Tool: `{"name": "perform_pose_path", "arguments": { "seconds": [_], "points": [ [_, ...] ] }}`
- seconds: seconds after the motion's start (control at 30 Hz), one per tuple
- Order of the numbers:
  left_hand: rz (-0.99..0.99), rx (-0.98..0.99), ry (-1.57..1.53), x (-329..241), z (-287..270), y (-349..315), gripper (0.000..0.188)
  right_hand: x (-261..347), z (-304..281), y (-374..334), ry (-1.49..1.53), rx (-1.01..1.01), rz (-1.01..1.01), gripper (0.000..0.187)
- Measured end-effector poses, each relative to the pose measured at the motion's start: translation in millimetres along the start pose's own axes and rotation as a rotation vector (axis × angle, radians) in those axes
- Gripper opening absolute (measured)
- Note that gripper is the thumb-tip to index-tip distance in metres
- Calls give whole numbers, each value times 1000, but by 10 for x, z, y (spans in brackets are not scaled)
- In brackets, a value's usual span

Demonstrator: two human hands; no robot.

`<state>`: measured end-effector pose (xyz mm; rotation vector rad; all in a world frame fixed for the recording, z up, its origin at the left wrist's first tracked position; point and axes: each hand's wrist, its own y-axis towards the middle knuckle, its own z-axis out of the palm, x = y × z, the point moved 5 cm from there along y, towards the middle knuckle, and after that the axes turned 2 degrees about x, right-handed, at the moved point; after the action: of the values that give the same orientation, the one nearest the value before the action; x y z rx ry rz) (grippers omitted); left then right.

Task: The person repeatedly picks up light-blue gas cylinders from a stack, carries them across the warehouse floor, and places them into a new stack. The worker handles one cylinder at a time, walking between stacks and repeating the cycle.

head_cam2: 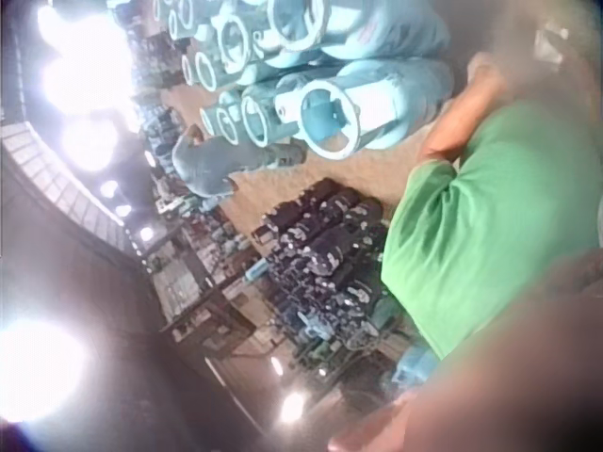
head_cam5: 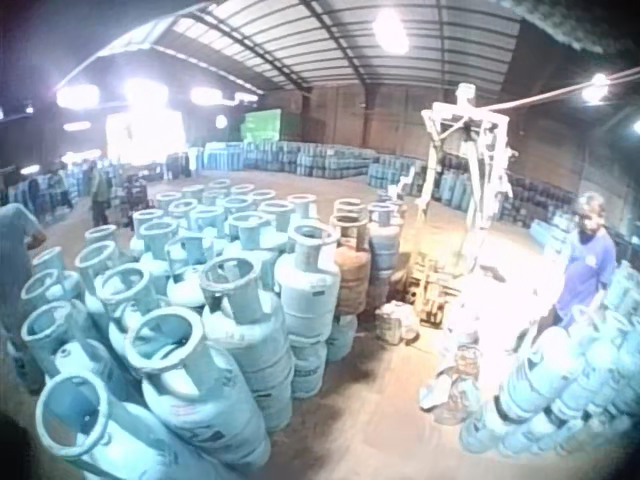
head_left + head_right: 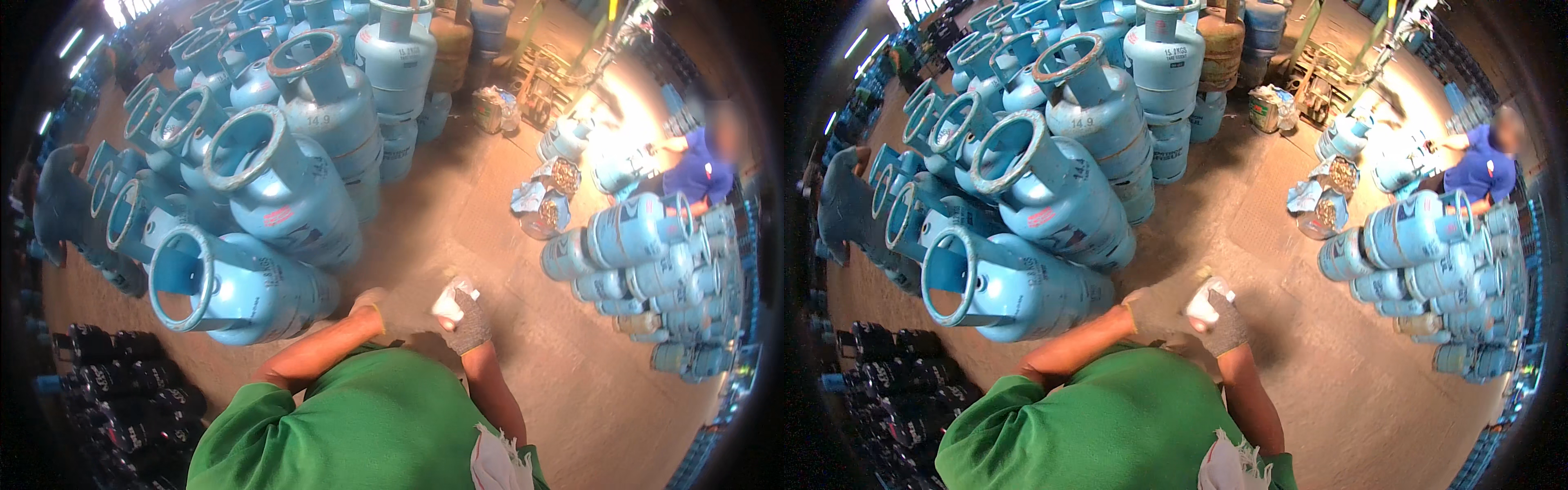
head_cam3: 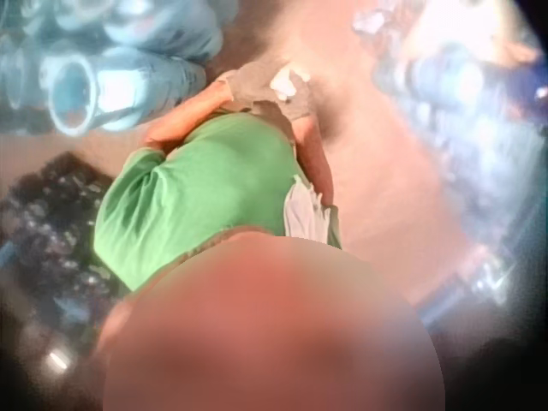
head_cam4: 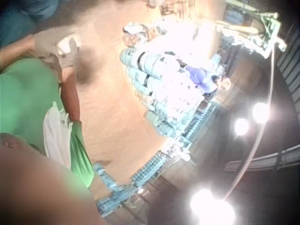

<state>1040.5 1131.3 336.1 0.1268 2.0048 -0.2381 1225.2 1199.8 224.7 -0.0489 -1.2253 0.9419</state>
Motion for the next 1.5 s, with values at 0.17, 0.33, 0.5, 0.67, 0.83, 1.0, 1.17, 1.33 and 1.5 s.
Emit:
{"name": "perform_pose_path", "arguments": {
  "seconds": [0.17, 0.33, 0.5, 0.67, 0.83, 1.0, 1.17, 1.33, 1.5],
  "points": [
    [-41, -628, 183, 600, -1073, 714, 100, 627, -344, 781, -1169, 144, -611, 34],
    [-336, -1410, 227, 1655, -2527, 1302, 112, 947, -1009, 1513, 374, 192, 35, 34],
    [-661, -1709, 645, 2545, -3137, 1770, 129, 1836, -1443, 1867, -251, -93, -182, 37],
    [-768, -1753, 705, 2566, -3059, 1875, 133, 2756, -1334, 2705, -335, -177, -25, 51],
    [-612, -1467, -31, 1739, -2819, 2540, 99, 4098, -1148, 3694, -94, -539, -115, 34],
    [-307, -1273, 417, 819, -3435, 3745, 80, 6618, -664, 4152, -825, -592, -1047, 34],
    [-18, -1584, 776, 365, -4796, 4567, 59, 8383, -655, 5434, -556, 384, -1941, 34],
    [-292, -1568, 866, 393, -5672, 5254, 48, 8022, -1990, 8295, -1440, -654, -780, 80],
    [-500, -1587, 1034, 509, -5762, 5405, 31, 5997, -3078, 9239, -1735, -482, -148, 87]
  ]
}}
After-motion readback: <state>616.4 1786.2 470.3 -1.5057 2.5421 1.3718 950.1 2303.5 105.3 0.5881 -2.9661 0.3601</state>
